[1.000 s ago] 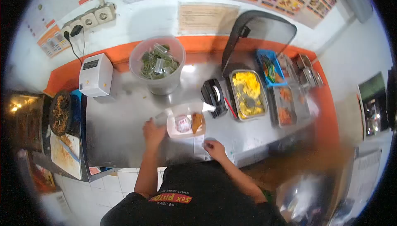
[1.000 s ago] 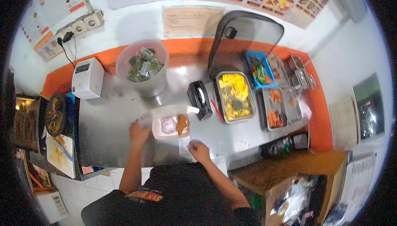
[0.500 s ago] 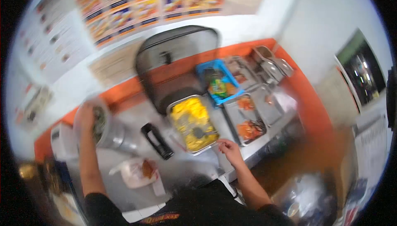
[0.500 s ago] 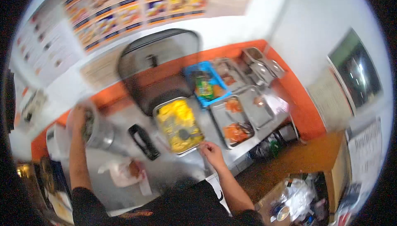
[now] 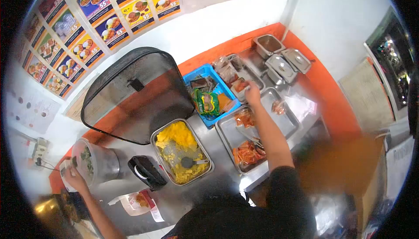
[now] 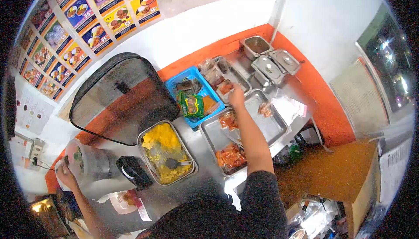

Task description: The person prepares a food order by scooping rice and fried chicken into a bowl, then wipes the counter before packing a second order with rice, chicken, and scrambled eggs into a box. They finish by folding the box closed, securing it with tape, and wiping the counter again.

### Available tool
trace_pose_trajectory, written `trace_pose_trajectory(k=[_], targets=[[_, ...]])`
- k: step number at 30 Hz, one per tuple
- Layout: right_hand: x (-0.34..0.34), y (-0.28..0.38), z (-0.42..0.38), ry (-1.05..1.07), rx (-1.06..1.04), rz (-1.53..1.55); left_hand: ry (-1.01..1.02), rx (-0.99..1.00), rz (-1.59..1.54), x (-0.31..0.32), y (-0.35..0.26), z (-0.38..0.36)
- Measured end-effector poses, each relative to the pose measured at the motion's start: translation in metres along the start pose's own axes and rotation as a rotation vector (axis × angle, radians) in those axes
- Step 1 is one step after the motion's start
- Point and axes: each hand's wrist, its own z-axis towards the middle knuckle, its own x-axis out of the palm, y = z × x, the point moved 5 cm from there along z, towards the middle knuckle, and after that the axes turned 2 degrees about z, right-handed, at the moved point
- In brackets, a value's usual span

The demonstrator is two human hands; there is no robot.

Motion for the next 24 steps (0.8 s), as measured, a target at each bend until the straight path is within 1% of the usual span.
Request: trace_pose_trajectory(k=[1,2,3,4,5,6,7,8,9,10,11,12,13,15,16,17,18,19,21,22,23,24], targets=[[0.008,-0.001,0.012,0.024,0.007,-0.043,0.004,-0.063,-0.022,-0.015,0.001,-0.016],[0.018,-0.001,0.019,0.064,0.009,-0.09,0.021,-0.078,0.01,-0.025,-0.001,-0.037],[0.027,0.004,0.022,0.088,0.054,-0.096,-0.033,-0.066,-0.065,-0.043,-0.008,-0.065],[0.021,0.031,0.024,0.216,0.163,-0.15,-0.088,-0.06,-0.131,-0.062,-0.011,-0.094],[0.052,-0.009,0.032,0.255,0.056,-0.357,-0.026,-0.151,-0.273,-0.066,-0.006,-0.124],[0.044,0.025,0.028,0.13,-0.208,-0.338,0.036,-0.393,-0.462,-0.067,-0.008,-0.156],[0.07,-0.017,0.038,0.156,-0.066,-0.497,0.088,-0.542,-0.429,-0.085,-0.044,-0.175],[0.048,0.036,0.028,0.127,-0.008,-0.419,0.14,-0.523,-0.368,-0.081,-0.034,-0.206],[0.079,-0.042,0.042,0.202,-0.034,-0.615,0.163,-0.525,-0.502,-0.068,-0.015,-0.24],[0.078,-0.04,0.042,0.236,-0.04,-0.634,0.258,-0.677,-0.494,-0.063,-0.016,-0.263],[0.061,-0.01,0.032,0.275,-0.011,-0.577,0.153,-0.644,-0.594,-0.057,-0.017,-0.283],[0.056,-0.014,0.034,0.254,-0.029,-0.596,0.182,-0.659,-0.632,-0.052,-0.015,-0.298],[0.076,-0.083,0.047,0.347,-0.38,-0.756,0.206,-0.658,-0.691,-0.048,-0.013,-0.305],[0.026,-0.05,0.034,0.042,0.171,-0.038,0.322,-0.919,-0.811,-0.033,-0.003,-0.317],[0.01,-0.026,0.02,0.041,0.158,0.169,0.306,-0.934,-0.815,-0.025,0.001,-0.318],[-0.004,0.001,0.003,0.042,0.15,0.369,0.359,-0.956,-0.737,-0.016,0.005,-0.321],[-0.018,0.047,-0.022,0.056,0.221,0.473,0.42,-0.977,-0.659,-0.01,0.01,-0.33],[-0.032,0.102,-0.058,0.065,0.293,0.575,0.421,-0.987,-0.668,-0.008,0.014,-0.338],[-0.044,0.189,-0.13,0.167,0.35,0.753,0.272,-0.703,-0.343,-0.014,0.02,-0.332],[-0.044,0.228,-0.173,0.249,0.39,0.84,0.258,-0.553,-0.375,-0.017,0.023,-0.328],[-0.041,0.266,-0.214,0.343,0.423,0.906,0.263,-0.55,-0.389,-0.021,0.025,-0.327],[-0.027,0.284,-0.257,0.539,0.54,1.063,0.367,-0.345,-0.315,-0.025,0.016,-0.322]])
